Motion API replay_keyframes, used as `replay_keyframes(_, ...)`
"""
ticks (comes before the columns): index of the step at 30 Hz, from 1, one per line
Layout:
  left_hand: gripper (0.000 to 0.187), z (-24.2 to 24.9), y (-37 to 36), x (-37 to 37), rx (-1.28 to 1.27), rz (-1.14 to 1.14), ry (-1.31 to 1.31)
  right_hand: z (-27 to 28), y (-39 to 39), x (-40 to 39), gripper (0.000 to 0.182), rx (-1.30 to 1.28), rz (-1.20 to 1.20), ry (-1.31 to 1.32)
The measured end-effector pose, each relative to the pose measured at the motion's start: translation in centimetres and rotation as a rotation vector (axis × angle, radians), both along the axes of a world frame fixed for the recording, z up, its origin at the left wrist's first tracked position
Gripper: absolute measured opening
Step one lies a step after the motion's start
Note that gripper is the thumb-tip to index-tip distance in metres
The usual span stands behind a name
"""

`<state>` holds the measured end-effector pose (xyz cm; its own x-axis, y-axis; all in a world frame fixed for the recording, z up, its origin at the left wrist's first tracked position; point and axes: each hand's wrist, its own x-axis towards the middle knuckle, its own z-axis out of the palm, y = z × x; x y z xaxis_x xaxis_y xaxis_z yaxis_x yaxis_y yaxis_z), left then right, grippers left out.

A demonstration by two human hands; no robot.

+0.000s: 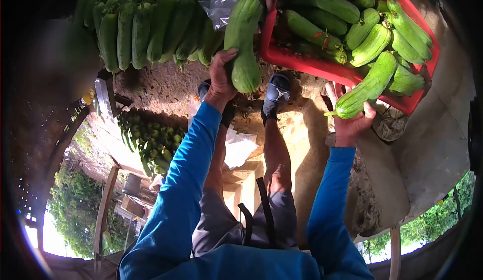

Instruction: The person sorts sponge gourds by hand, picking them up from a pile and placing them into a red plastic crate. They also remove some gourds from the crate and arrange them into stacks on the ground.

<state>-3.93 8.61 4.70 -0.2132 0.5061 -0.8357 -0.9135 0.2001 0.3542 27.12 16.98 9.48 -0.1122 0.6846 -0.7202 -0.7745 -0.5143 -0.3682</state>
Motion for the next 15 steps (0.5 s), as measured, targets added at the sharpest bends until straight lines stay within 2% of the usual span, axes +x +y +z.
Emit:
replay_keyframes(1,0.047,2.3,0.4,0.5,0.169,0.019,-0.036,0.0,0.3,0.2,0.059,0.005,-0.016,-0.021)
replay_keyframes(2,0.055,2.5,-0.4,0.6,0.123,0.002,0.037,0.0,0.7,0.4,0.055,0.008,-0.031,-0.042)
replay_keyframes(4,0.060,3.7,-0.2,1.4,0.212,0.057,0.051,-0.1,0.9,0.7,0.051,0.045,-0.005,-0.045)
replay_keyframes(6,0.058,3.4,0.5,1.7,0.231,0.057,0.045,-0.6,0.8,1.1,0.054,0.011,-0.071,0.004)
replay_keyframes(8,0.055,3.0,2.0,1.8,0.236,0.055,0.055,-0.6,0.8,1.0,0.054,0.041,-0.036,0.031)
replay_keyframes(10,0.044,2.9,4.2,2.6,0.147,0.121,0.130,0.0,1.2,0.2,0.055,0.005,-0.028,-0.074)
replay_keyframes(11,0.045,2.9,5.3,3.2,0.110,0.136,0.202,-0.5,1.1,0.6,0.055,0.009,0.008,-0.055)
replay_keyframes(13,0.042,2.7,7.0,4.5,0.040,0.202,0.296,-0.5,1.5,-0.1,0.047,0.035,0.000,-0.040)
replay_keyframes(15,0.042,2.6,8.2,4.3,0.093,0.201,0.275,0.1,2.1,-1.0,0.038,0.006,-0.045,-0.011)
